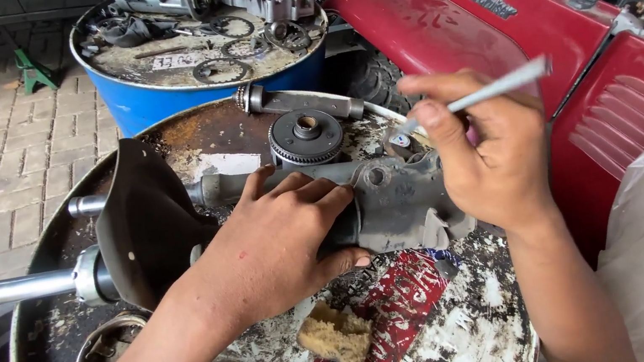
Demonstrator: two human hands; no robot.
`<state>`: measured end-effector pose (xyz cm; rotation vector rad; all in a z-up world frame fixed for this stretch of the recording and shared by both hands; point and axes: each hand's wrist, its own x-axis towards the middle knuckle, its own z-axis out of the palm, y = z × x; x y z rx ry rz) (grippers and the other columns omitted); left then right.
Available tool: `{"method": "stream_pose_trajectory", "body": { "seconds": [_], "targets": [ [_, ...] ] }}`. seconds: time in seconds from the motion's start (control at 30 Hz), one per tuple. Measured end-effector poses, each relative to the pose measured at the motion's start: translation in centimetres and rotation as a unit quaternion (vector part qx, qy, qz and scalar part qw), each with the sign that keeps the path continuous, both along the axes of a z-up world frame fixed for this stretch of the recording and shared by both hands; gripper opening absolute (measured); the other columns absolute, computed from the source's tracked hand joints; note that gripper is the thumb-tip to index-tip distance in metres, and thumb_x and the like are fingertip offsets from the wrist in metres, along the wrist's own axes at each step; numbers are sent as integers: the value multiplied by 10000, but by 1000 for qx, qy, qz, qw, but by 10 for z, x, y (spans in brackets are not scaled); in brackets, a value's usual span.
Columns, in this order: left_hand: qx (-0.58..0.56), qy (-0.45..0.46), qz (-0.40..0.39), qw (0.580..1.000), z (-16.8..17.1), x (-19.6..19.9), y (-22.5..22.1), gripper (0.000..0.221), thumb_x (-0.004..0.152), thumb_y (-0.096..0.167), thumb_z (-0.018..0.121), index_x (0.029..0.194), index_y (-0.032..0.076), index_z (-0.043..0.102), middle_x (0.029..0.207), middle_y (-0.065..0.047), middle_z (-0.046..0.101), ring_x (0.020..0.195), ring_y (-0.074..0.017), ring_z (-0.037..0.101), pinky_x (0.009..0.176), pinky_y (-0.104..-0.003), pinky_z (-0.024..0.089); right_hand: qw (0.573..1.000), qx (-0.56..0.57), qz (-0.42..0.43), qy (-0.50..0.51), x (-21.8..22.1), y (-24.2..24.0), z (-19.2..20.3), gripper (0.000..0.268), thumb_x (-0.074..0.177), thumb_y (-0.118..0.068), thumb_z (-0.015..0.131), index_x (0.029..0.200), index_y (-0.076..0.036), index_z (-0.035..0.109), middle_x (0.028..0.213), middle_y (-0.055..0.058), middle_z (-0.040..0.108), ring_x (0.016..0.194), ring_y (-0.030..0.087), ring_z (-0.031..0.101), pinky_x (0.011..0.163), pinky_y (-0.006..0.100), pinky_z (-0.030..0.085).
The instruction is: Scraping, marking, and cleaning a metal automotive strut assembly on a barrel-top workbench
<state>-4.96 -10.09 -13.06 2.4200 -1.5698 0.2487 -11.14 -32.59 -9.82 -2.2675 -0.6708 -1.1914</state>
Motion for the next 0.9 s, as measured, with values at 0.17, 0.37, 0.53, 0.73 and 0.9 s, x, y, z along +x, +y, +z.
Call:
{"method": "stream_pose_trajectory", "body": {
  "seconds": [0.17,0.37,0.53,0.73,0.9],
  "targets": [
    [-3,2,1,1000,2,-2,1,514,911,570,724,1150,125,630,1124,-52,701,1118,-339,600,937,-612,374,999,10,40,12,-3,2,-1,314,1074,-212,507,1212,17,672,688,33,675,483,91,509,464,262,403],
    [-14,-10,-2,1000,0,-1,0,596,884,593,735,1242,129,623,1144,-52,700,1123,-345,598,947,-608,365,999,-8,-25,-39,-8,8,3,201,1053,-35,586,1141,99,707,1055,192,752,690,185,617,553,281,411],
    [-7,10,0,1000,3,-2,0,591,908,574,711,1266,113,617,1229,-78,681,1186,-366,573,987,-726,334,996,-10,81,33,2,3,0,220,1045,-92,558,1131,66,685,958,188,763,778,256,798,635,292,616],
    [-23,-19,-4,1000,-2,0,1,624,889,609,704,1270,121,622,1201,-81,692,1136,-376,594,955,-641,354,986,-7,137,97,-9,10,4,153,956,-12,621,1056,58,713,970,185,762,830,244,753,747,302,631],
    [-17,-10,-3,1000,-1,-1,0,604,893,605,707,1252,127,619,1185,-71,692,1130,-369,597,941,-650,369,995,17,92,39,-5,4,-4,179,1026,-55,572,1065,74,689,941,188,729,806,242,712,720,304,582]
  ]
}}
